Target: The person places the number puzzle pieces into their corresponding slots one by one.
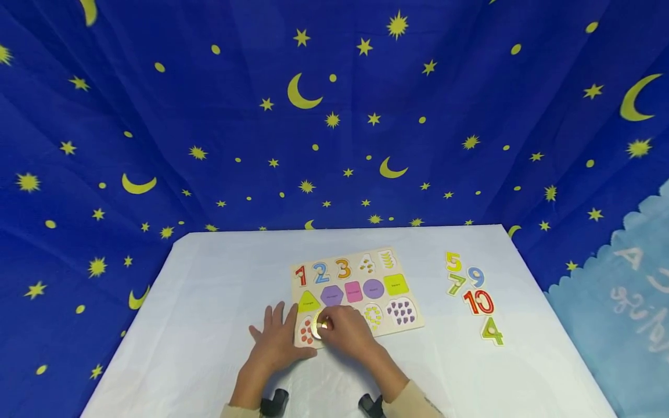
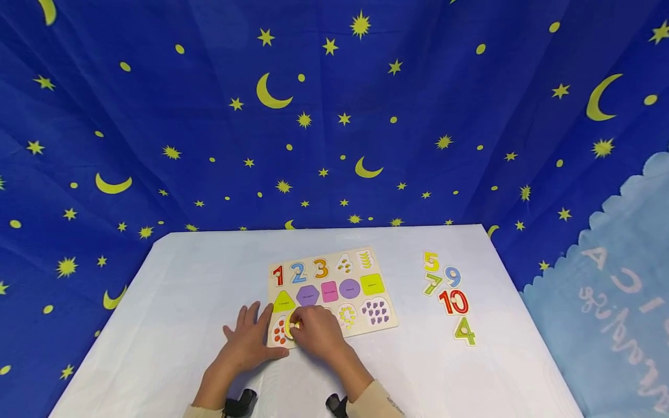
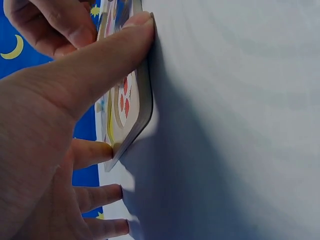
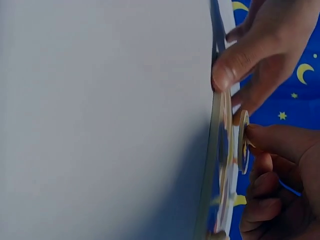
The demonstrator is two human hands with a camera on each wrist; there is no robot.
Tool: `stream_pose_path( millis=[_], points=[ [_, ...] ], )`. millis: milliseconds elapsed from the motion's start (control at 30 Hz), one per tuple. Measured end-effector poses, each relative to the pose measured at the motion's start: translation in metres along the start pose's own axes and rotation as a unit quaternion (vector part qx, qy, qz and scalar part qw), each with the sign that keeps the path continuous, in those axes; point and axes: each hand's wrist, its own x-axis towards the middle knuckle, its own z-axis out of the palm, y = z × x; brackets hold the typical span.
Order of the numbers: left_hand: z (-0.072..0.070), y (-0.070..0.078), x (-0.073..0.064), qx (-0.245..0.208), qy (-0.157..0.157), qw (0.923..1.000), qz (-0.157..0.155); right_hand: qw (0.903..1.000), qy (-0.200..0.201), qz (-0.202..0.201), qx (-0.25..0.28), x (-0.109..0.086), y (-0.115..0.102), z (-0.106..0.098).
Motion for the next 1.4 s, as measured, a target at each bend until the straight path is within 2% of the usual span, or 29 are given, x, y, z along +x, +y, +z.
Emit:
stream_pose_path(
  millis=[233, 533, 733, 900, 1233, 1400],
  points=[
    [0.000, -0.001, -0.001, 0.004, 0.002, 1.0000, -0.001, 0.9996, -0.026, -0.009, -0.005, 0.004, -0.007, 0.012],
    [0.003, 0.001, 0.000, 0.006, -0.002, 1.0000, 0.000, 0.9978, -0.063, 0.005, -0.017, 0.008, -0.017, 0.018],
    [0.003, 0.002, -0.001, 0.006, 0.004, 1.0000, 0.003, 0.9970, -0.070, -0.002, -0.034, 0.009, -0.018, 0.018],
    [0.000, 0.003, -0.002, 0.005, 0.004, 1.0000, 0.001, 0.9959, -0.078, 0.007, -0.046, 0.009, -0.018, 0.018],
    [-0.002, 0.004, -0.003, 0.013, -0.002, 0.9999, -0.003, 0.9942, -0.098, 0.028, -0.033, 0.009, -0.018, 0.018],
    [-0.002, 0.003, -0.002, 0.016, 0.001, 0.9999, 0.000, 0.9947, -0.090, 0.040, -0.030, 0.007, -0.018, 0.013]
  ],
)
